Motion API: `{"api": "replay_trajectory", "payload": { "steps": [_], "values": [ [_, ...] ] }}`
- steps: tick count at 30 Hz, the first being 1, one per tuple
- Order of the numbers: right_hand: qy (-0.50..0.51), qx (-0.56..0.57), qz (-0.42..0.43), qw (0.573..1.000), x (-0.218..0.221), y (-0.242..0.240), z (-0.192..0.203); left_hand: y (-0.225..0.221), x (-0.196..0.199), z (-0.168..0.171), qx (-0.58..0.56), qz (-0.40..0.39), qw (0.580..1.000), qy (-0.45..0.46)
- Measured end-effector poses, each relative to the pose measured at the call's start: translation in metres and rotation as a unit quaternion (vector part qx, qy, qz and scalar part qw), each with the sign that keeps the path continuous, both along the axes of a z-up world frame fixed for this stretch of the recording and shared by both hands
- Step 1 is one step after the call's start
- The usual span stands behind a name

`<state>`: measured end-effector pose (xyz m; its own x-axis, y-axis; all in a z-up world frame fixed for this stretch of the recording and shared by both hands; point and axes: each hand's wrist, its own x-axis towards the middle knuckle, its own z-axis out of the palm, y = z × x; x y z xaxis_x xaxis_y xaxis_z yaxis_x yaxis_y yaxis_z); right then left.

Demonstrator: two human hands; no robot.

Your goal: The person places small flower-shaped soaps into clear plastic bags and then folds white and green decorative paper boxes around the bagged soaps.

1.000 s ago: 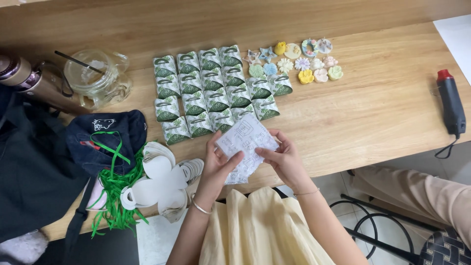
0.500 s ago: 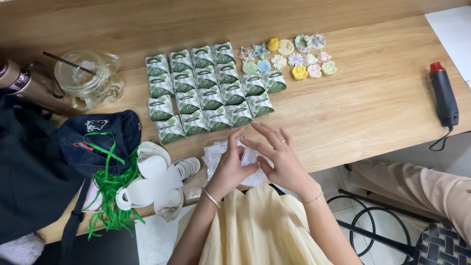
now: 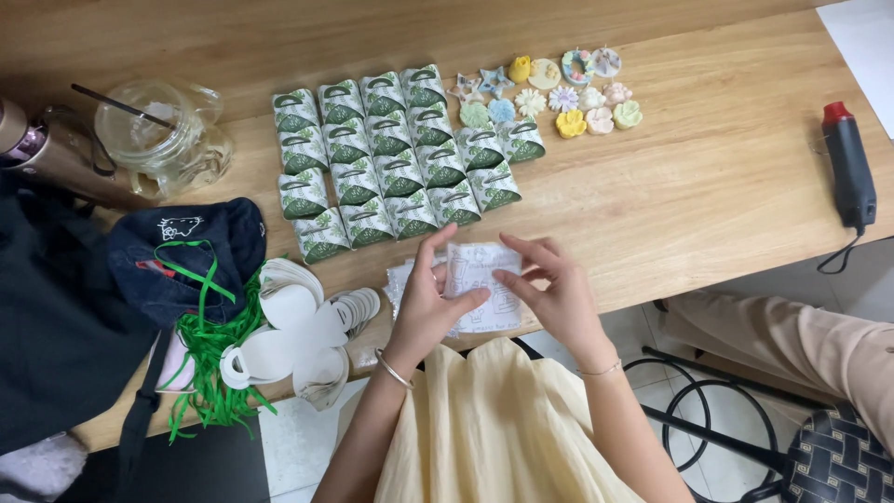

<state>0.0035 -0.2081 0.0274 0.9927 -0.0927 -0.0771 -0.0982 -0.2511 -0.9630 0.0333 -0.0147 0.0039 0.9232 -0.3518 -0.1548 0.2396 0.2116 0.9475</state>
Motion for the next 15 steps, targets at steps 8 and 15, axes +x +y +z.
{"api": "replay_trajectory", "payload": {
  "steps": [8,15],
  "values": [
    [-0.187,-0.306,0.158,0.92,-0.004,0.016,0.009,0.0,-0.01,0.004,0.114,-0.07,0.99,-0.037],
    [-0.132,-0.265,0.065,0.953,-0.005,0.012,-0.003,0.007,-0.006,0.013,0.04,-0.082,0.995,-0.043]
  ]
}}
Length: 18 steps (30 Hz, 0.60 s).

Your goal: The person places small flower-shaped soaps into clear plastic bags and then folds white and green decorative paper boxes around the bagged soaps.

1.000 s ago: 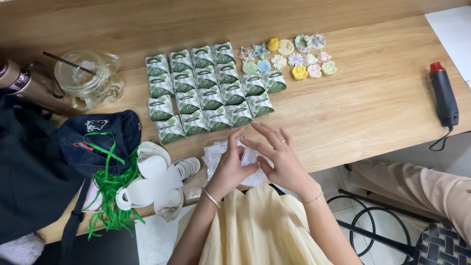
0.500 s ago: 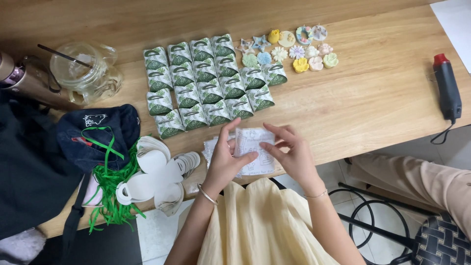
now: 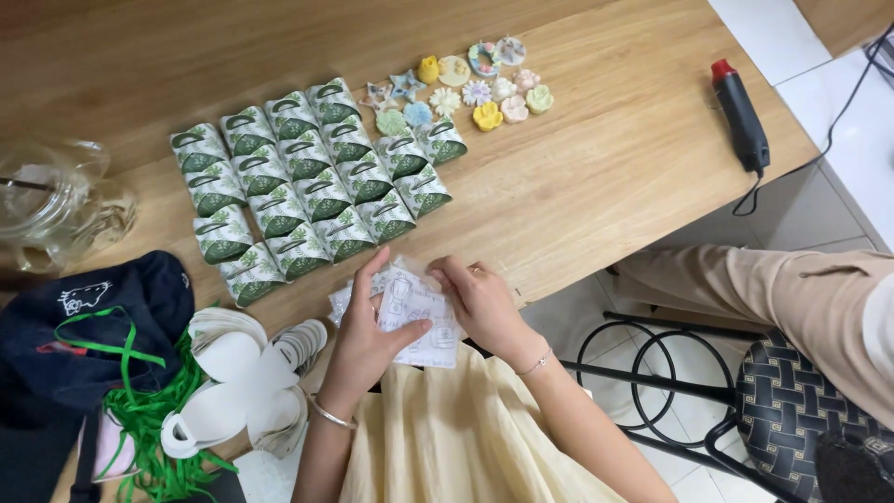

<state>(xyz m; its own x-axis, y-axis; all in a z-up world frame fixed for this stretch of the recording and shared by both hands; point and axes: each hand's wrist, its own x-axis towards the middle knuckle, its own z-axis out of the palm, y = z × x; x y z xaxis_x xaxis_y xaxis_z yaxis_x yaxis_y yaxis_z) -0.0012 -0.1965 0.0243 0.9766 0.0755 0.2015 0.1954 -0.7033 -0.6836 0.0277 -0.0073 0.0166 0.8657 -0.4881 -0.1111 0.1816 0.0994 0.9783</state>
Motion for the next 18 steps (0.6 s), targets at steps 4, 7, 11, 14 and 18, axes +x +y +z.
{"api": "replay_trajectory", "payload": {
  "steps": [4,7,11,14,18],
  "values": [
    [0.061,0.065,-0.075,0.993,0.002,-0.007,-0.004,0.005,0.0,0.003,0.111,-0.015,0.993,0.023],
    [0.042,0.092,-0.084,0.991,0.001,-0.005,-0.006,0.004,0.002,-0.005,0.207,-0.004,0.975,-0.079],
    [-0.064,-0.013,-0.011,0.998,-0.001,0.0,0.0,-0.001,0.002,0.006,0.272,0.079,0.89,-0.357],
    [-0.067,-0.013,0.013,0.998,-0.004,0.008,0.005,-0.002,0.002,-0.007,0.2,0.13,0.926,-0.293],
    [-0.094,-0.03,-0.037,0.994,-0.007,0.016,0.02,-0.003,0.001,-0.011,0.173,0.149,0.967,-0.116]
  ]
}}
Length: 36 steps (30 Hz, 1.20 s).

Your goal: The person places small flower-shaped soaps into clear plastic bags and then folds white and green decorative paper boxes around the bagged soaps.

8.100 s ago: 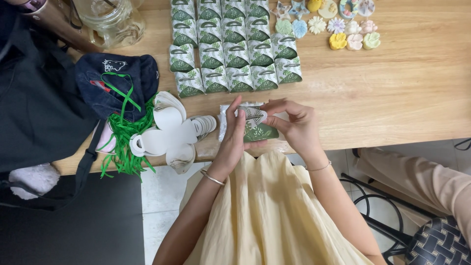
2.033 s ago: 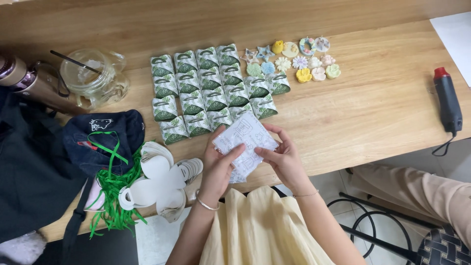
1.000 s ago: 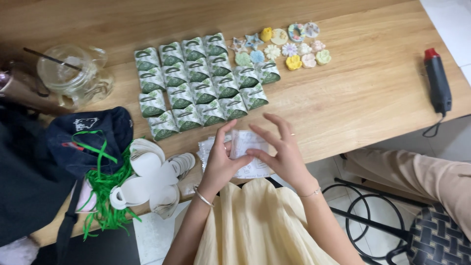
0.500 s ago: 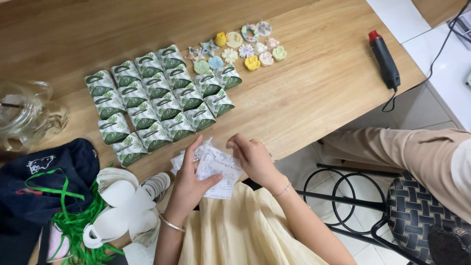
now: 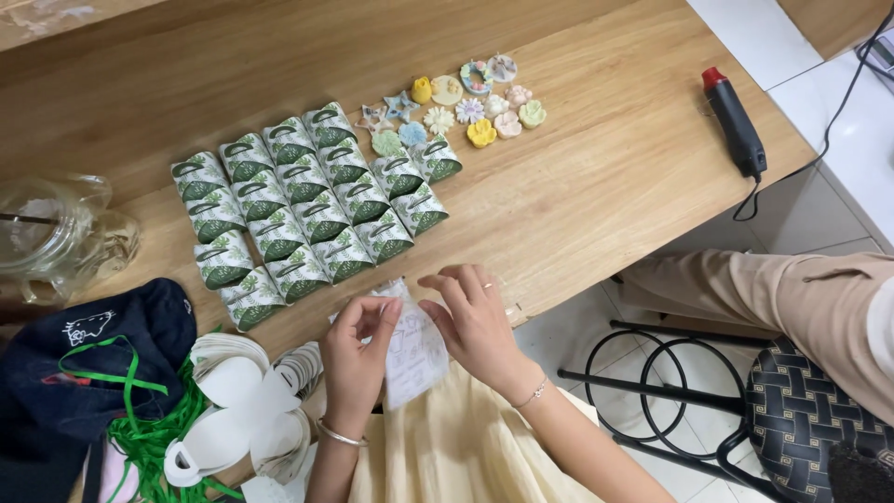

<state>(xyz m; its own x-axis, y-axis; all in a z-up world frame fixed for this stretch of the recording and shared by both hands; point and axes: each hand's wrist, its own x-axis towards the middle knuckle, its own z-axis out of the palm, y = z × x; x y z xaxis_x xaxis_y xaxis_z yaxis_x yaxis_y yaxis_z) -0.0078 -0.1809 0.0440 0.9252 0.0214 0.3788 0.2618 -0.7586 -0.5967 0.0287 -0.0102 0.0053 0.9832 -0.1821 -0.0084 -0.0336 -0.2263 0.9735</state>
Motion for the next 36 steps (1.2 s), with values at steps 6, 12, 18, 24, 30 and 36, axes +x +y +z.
{"api": "replay_trajectory", "payload": {
  "steps": [6,12,18,24,30,36],
  "values": [
    [-0.063,-0.019,0.034,0.997,-0.007,0.005,0.0,-0.004,0.0,-0.009,-0.097,0.025,0.994,0.032],
    [-0.051,-0.034,0.117,0.991,-0.003,0.009,-0.002,-0.002,-0.004,-0.017,-0.157,0.013,0.983,0.1],
    [0.108,-0.029,0.031,0.993,-0.001,0.008,-0.023,-0.011,-0.007,0.002,-0.159,-0.023,0.987,0.033],
    [0.122,0.059,0.086,0.987,-0.005,0.005,-0.032,-0.014,-0.008,0.012,-0.014,-0.081,0.991,-0.101],
    [0.242,0.034,0.155,0.957,-0.007,-0.007,-0.055,-0.014,-0.012,0.014,-0.026,-0.122,0.988,-0.089],
    [0.192,-0.024,0.166,0.967,-0.007,-0.02,-0.035,0.004,0.0,0.026,-0.033,-0.201,0.977,-0.06]
  ]
}}
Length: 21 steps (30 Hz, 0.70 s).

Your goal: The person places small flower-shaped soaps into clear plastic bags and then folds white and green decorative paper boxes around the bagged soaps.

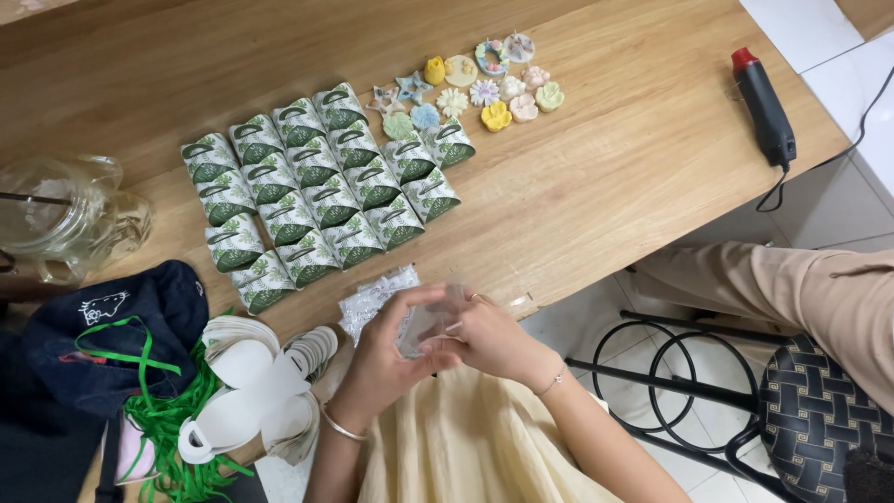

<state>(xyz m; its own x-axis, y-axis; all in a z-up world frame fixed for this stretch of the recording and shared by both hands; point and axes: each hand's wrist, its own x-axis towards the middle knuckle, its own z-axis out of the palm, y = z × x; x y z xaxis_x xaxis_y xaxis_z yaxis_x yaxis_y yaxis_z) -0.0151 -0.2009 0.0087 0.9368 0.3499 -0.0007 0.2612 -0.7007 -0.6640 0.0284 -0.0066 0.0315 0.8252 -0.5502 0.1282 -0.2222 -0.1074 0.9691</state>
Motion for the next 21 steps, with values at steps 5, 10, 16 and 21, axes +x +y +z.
{"api": "replay_trajectory", "payload": {
  "steps": [5,10,16,21],
  "values": [
    [-0.035,0.102,0.099,0.989,0.002,-0.004,0.033,0.019,0.017,0.004,0.101,-0.106,0.989,-0.025],
    [-0.026,0.088,0.125,0.988,0.013,-0.005,0.059,0.019,0.025,0.018,0.111,-0.156,0.981,0.038],
    [-0.008,0.121,0.148,0.982,0.027,-0.017,0.057,0.018,0.026,0.004,0.117,-0.141,0.98,0.082],
    [0.11,0.121,0.113,0.98,0.06,-0.043,0.049,0.024,0.021,-0.02,0.138,-0.067,0.983,0.103]
  ]
}}
